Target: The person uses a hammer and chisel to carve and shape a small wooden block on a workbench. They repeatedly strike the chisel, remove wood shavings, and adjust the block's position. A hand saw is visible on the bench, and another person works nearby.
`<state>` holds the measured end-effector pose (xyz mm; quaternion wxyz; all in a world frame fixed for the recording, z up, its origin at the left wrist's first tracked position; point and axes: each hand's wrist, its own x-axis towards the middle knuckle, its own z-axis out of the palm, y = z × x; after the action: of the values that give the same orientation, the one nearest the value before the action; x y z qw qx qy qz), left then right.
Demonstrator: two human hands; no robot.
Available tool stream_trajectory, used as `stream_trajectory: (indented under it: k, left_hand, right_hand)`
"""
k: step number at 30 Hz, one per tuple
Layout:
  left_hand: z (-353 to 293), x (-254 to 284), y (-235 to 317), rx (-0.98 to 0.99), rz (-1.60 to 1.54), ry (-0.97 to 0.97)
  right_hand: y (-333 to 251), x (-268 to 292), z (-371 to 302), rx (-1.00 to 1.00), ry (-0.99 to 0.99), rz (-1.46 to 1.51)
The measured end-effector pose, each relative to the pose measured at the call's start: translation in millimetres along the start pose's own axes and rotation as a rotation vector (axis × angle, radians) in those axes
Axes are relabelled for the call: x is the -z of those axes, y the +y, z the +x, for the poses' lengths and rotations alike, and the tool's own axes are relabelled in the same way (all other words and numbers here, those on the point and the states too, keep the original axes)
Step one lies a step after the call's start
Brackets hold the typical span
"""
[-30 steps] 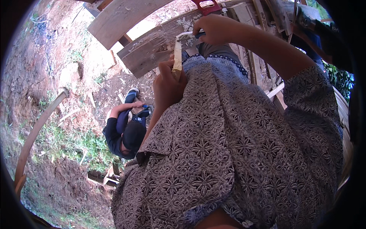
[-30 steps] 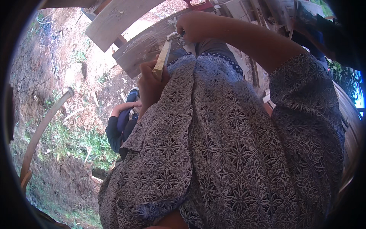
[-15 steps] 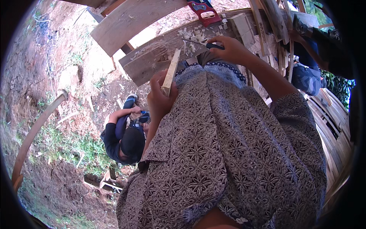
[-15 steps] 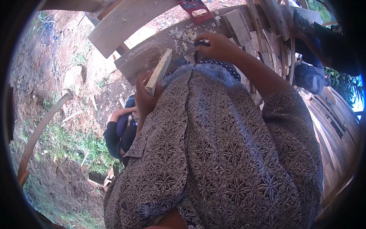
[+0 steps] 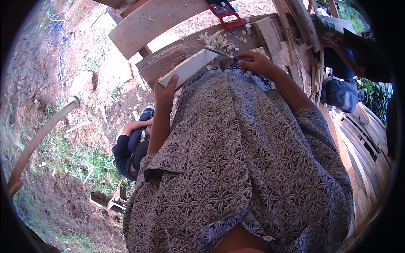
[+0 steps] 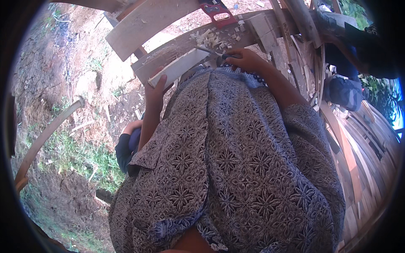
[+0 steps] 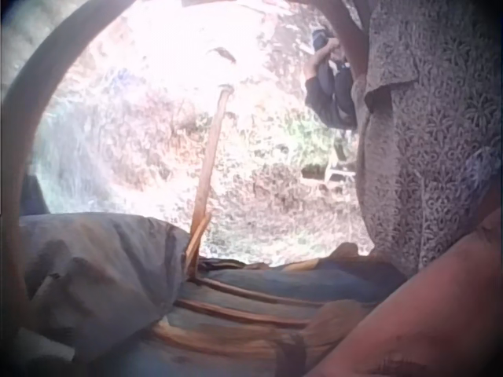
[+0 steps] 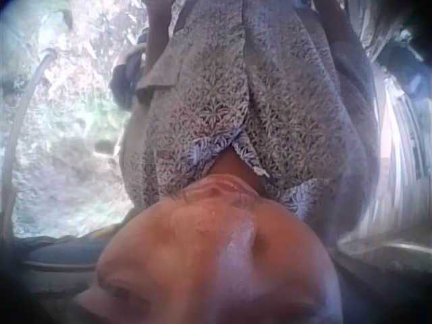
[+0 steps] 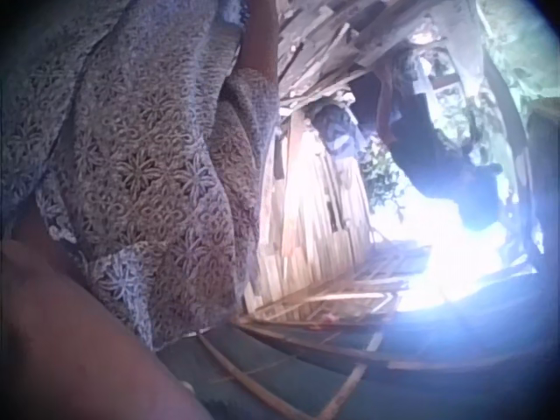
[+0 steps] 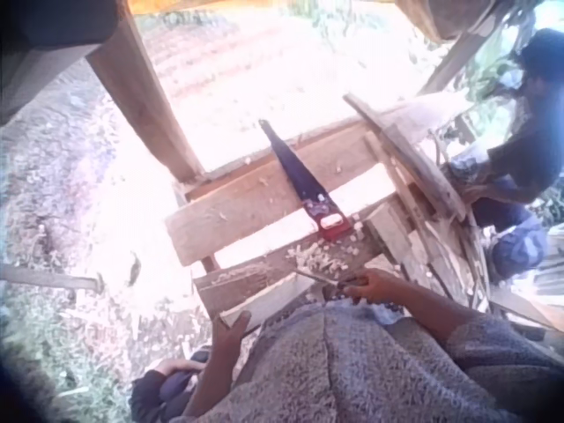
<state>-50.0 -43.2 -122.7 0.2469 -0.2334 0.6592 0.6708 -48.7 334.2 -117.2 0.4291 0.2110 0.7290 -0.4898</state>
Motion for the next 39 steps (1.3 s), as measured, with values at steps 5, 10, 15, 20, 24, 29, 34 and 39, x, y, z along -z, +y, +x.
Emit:
stream_trajectory:
  k: [5, 10, 15, 20, 24, 29, 34, 39]
  left_hand:
    - [13, 29, -7, 0.059, 0.088, -0.056]
    - [11, 39, -8, 0.086, 0.103, -0.127]
    - [-7, 28, -9, -0.094, 0.168, -0.151]
    - [-14, 25, -7, -0.313, 0.331, -0.087]
    - [-13, 30, -4, -0.717, 0.65, -0.058]
    - [-25, 38, -8, -0.891, 1.102, -0.097]
    - [-23, 41, -29, -0.885, 1.334, -0.205]
    - [-14, 38, -49, -0.908, 1.375, -0.19]
  right_hand:
    - [26, 1, 12, 0.075, 0.236, -0.008]
    - [7, 2, 1, 0.082, 0.232, -0.024]
    - [-9, 5, -25, 0.212, 0.169, 0.013]
    - [-6, 7, -35, 0.263, 0.314, -0.097]
    - [4, -3, -39, 0.258, 0.295, -0.008]
    - [18, -21, -49, 0.213, 0.284, 0.043]
    - [26, -29, -49, 0.189, 0.232, 0.067]
    - [23, -33, -48, 0.193, 0.201, 0.1]
